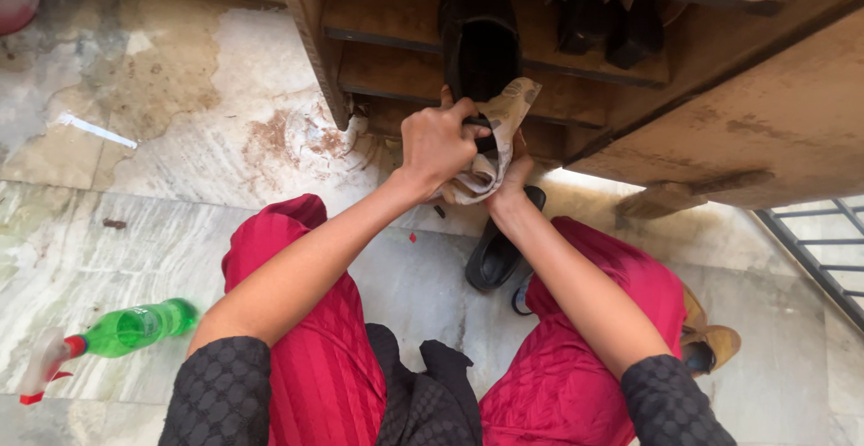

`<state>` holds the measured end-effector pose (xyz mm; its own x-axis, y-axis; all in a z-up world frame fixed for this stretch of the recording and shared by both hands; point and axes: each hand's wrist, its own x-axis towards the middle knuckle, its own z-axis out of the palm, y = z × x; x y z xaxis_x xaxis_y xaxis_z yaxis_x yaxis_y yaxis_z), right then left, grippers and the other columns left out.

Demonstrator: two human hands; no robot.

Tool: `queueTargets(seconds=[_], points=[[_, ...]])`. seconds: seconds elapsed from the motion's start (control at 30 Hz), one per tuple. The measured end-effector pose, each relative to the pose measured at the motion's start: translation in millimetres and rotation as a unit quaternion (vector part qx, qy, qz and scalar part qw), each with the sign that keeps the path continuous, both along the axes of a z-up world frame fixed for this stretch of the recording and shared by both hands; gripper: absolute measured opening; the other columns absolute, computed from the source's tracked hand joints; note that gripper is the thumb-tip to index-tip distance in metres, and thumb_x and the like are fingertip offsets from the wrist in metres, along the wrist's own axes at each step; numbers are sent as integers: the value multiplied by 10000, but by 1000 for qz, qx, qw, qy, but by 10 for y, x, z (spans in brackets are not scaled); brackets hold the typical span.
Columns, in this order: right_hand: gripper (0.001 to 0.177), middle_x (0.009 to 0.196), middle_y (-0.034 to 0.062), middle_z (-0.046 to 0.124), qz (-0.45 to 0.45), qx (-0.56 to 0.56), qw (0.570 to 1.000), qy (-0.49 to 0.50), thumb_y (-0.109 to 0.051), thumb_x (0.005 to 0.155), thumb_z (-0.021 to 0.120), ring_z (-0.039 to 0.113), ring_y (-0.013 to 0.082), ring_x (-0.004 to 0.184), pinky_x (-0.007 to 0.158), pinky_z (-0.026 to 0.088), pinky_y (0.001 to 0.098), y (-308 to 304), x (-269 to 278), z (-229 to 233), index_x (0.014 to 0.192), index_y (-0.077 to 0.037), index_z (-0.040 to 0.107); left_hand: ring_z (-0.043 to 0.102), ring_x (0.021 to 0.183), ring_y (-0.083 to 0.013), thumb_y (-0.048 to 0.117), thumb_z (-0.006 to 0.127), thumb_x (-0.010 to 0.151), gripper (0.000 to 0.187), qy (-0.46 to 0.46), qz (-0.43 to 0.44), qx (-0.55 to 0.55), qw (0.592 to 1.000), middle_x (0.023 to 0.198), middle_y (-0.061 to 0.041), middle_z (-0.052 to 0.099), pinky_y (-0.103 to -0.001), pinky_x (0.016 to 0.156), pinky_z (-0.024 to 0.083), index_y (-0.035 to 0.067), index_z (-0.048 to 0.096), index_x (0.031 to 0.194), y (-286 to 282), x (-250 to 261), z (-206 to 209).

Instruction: The person sits on the floor and wipes a black shoe with a cloth, then places it back in a wooden shoe rack. They then pick up a pair of brown slip-on shoes and wipe them with the same cloth.

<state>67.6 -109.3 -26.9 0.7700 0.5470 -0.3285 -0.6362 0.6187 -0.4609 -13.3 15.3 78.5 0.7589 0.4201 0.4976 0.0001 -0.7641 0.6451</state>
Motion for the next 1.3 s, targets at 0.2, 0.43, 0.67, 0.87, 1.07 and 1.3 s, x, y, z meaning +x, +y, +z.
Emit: queueTargets(seconds=[0.2,0.43,0.67,0.87,1.07,1.3], points=[[527,1349,143,625,22,-79,993,84,-377,1046,257,620,309,1232,1077,509,496,33,-131,409,1343,-79,576,725,654,-332,160,726,843,103,-38,16,-5,999,784,-155,747,-440,554,541,118,709,935,60,114,-52],[375,1355,76,624,-68,-223,967,-104,-139,1037,445,632,226,1235,1048,545,395,-53,-125,503,1404,-81,498,706,599,-360,95,620,745,206,-8,19,121,992,912,-373,682,-457,531,546,88,684,941,-105,197,-342],[370,1211,103,661,-94,-267,938,-198,-198,1054,580,653,183,1055,905,547,353,1,77,563,1359,0,513,703,593,-374,182,692,714,209,42,-36,102,993,714,-301,686,-465,543,551,65,695,887,48,61,-441],[349,1221,94,672,-80,-301,905,-291,-215,1062,586,643,164,1077,924,530,319,90,205,510,1325,13,560,712,673,-390,328,808,788,306,103,-86,109,985,759,-288,704,-481,613,547,62,676,863,200,-164,-459],[370,1241,88,681,-95,-417,804,-413,-230,1065,568,640,157,1109,958,507,308,235,539,475,1346,11,548,725,681,-375,309,801,781,287,71,-95,126,985,1198,-452,594,-440,603,569,65,660,832,300,-287,-534],[331,1289,200,649,-132,-347,789,-489,-130,1126,650,596,246,1162,996,475,353,340,844,649,1339,113,576,729,791,-386,346,803,808,331,182,-118,126,968,1090,-387,649,-474,723,567,67,670,925,350,-282,-640]])
